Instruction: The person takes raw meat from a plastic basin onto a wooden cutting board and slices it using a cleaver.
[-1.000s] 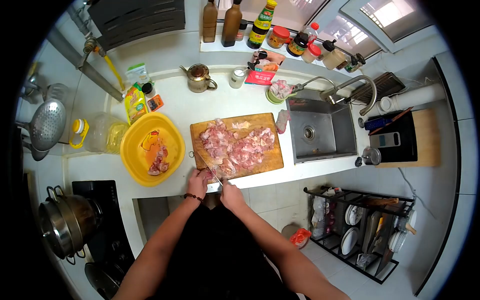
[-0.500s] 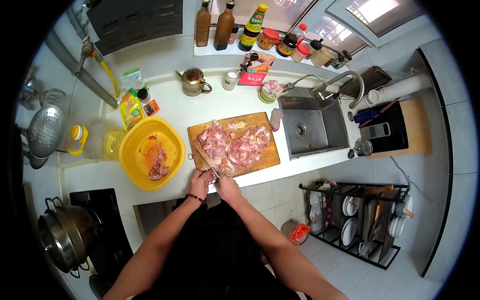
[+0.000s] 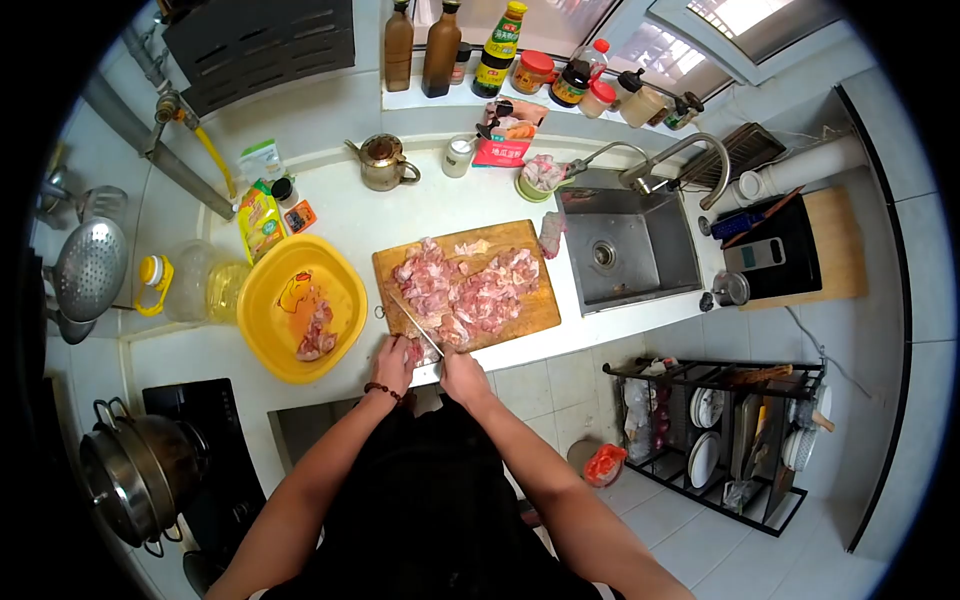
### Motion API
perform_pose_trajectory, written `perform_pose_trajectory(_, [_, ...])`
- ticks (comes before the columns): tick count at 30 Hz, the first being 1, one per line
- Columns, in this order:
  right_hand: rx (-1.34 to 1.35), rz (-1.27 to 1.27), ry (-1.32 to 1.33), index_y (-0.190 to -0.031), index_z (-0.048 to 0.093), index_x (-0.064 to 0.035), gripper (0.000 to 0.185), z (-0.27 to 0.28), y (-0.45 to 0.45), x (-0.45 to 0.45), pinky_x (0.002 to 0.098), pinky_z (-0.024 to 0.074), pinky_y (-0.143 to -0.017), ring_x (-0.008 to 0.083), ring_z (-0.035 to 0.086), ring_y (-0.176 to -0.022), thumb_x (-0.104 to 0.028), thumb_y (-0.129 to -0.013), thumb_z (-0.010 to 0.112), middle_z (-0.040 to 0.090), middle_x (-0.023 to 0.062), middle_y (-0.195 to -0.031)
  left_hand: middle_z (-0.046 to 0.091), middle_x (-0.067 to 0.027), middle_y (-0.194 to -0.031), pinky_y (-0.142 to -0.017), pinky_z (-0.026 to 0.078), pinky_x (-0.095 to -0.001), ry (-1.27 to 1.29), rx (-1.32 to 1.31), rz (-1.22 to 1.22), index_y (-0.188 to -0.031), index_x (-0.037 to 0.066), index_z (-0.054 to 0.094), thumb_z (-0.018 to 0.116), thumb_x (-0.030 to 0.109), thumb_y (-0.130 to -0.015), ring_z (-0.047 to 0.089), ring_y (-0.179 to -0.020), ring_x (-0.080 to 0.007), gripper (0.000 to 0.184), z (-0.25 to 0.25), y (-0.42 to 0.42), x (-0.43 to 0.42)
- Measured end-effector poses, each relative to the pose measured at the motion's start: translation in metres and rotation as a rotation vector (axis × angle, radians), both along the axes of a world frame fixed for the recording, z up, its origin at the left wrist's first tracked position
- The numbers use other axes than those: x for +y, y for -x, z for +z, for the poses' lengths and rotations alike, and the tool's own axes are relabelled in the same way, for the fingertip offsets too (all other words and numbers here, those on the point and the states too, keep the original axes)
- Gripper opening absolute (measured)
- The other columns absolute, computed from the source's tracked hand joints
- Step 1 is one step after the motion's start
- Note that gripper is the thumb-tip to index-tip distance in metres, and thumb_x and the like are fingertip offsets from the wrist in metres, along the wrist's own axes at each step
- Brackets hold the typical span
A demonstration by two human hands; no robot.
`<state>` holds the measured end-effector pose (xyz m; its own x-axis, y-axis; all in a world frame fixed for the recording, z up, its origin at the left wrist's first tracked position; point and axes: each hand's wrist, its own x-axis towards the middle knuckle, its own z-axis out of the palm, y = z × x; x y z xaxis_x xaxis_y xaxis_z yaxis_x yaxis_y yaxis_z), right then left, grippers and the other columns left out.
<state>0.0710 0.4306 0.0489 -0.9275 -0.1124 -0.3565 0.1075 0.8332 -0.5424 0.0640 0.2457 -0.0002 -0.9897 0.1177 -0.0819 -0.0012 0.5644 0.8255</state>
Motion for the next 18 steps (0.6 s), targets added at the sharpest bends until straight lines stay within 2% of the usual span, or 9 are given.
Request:
perform_pose_trajectory(1, [-0.001,0.001,0.001,-0.118,0.062,0.0032,0.029,0.001,0.0,-0.001,0.0603,0.056,-0.078,0.0517,0.069,-0.082,-0.006,-0.091,0.055,0.069,0.0346,-0.085,0.059,-0.0198,-0.111,-0.087,0.054,-0.0487,0.085,-0.058,-0.006,-0.121,0.003,0.062,0.072,0.001,-0.085,0.063,-0.1,-0.0412,0.037,0.004,0.002,0.003])
perform_pose_trajectory(2, [-0.013,-0.01,0.009,-0.117,0.062,0.0038,0.028,0.002,0.001,-0.001,0.0604,0.0558,-0.079,0.0521,0.069,-0.083,-0.006,-0.092,0.055,0.069,0.0348,-0.085,0.059,-0.0198,-0.111,-0.087,0.054,-0.0487,0.085,-0.058,-0.006,-0.121,0.003,0.062,0.072,0.001,-0.085,0.063,-0.1,-0.0412,0.037,0.008,0.002,0.005])
perform_pose_trajectory(4, [-0.022,-0.022,0.017,-0.116,0.062,0.0044,0.027,0.002,0.004,-0.001,0.0604,0.0555,-0.08,0.0525,0.069,-0.083,-0.006,-0.092,0.056,0.069,0.035,-0.086,0.054,-0.0206,-0.118,-0.087,0.054,-0.0509,0.283,-0.002,-0.049,-0.123,0.005,0.056,0.075,0.01,-0.085,0.061,-0.104,-0.0416,0.043,0.02,0.003,0.01])
perform_pose_trajectory(7, [-0.021,-0.011,0.014,-0.112,0.062,0.0048,0.024,0.003,0.006,-0.004,0.0607,0.055,-0.081,0.0528,0.069,-0.086,-0.007,-0.092,0.056,0.069,0.0353,-0.088,0.052,-0.0216,-0.123,-0.088,0.053,-0.052,0.365,0.038,-0.164,-0.123,0.006,0.055,0.077,0.015,-0.084,0.06,-0.107,-0.0416,0.046,0.036,0.006,0.011])
perform_pose_trajectory(8, [-0.025,-0.023,0.006,-0.111,0.061,0.0048,0.023,0.004,0.006,-0.006,0.0607,0.0549,-0.082,0.0526,0.069,-0.087,-0.007,-0.092,0.056,0.069,0.0355,-0.089,0.056,-0.0209,-0.118,-0.087,0.054,-0.0521,0.409,0.085,-0.21,-0.119,0.006,0.058,0.073,0.016,-0.088,0.062,-0.106,-0.0409,0.036,0.026,0.008,0.01])
perform_pose_trajectory(9, [-0.029,-0.034,-0.002,-0.11,0.061,0.0047,0.022,0.005,0.006,-0.007,0.0606,0.0548,-0.082,0.0523,0.069,-0.088,-0.007,-0.092,0.057,0.069,0.0356,-0.09,0.056,-0.0209,-0.118,-0.087,0.054,-0.0521,0.408,0.082,-0.209,-0.119,0.006,0.058,0.073,0.016,-0.088,0.062,-0.106,-0.0409,0.036,0.01,0.01,0.012])
perform_pose_trajectory(12, [-0.066,-0.024,-0.03,-0.11,0.061,0.0041,0.022,0.01,0.006,-0.009,0.0602,0.055,-0.083,0.0518,0.069,-0.089,-0.006,-0.091,0.057,0.069,0.0353,-0.091,0.064,-0.0208,-0.108,-0.084,0.058,-0.0528,0.458,0.069,-0.255,-0.115,0.005,0.067,0.059,0.017,-0.096,0.069,-0.098,-0.0419,0.024,-0.016,0.016,0.015])
perform_pose_trajectory(16, [-0.054,-0.029,-0.05,-0.111,0.062,0.0034,0.023,0.012,0.006,-0.012,0.0595,0.0555,-0.083,0.0513,0.07,-0.088,-0.006,-0.09,0.058,0.07,0.0348,-0.091,0.065,-0.0234,-0.113,-0.085,0.059,-0.0523,0.501,-0.113,-0.307,-0.111,0.003,0.069,0.06,0.016,-0.094,0.07,-0.096,-0.0439,0.023,-0.013,0.02,0.016])
perform_pose_trajectory(18, [-0.045,-0.03,-0.055,-0.112,0.062,0.0028,0.024,0.01,0.005,-0.011,0.0593,0.0558,-0.083,0.051,0.07,-0.088,-0.006,-0.09,0.058,0.07,0.0345,-0.092,0.068,-0.0248,-0.111,-0.086,0.058,-0.0517,0.461,-0.147,-0.328,-0.101,0.001,0.073,0.062,0.017,-0.093,0.071,-0.096,-0.0432,0.021,-0.015,0.018,0.013])
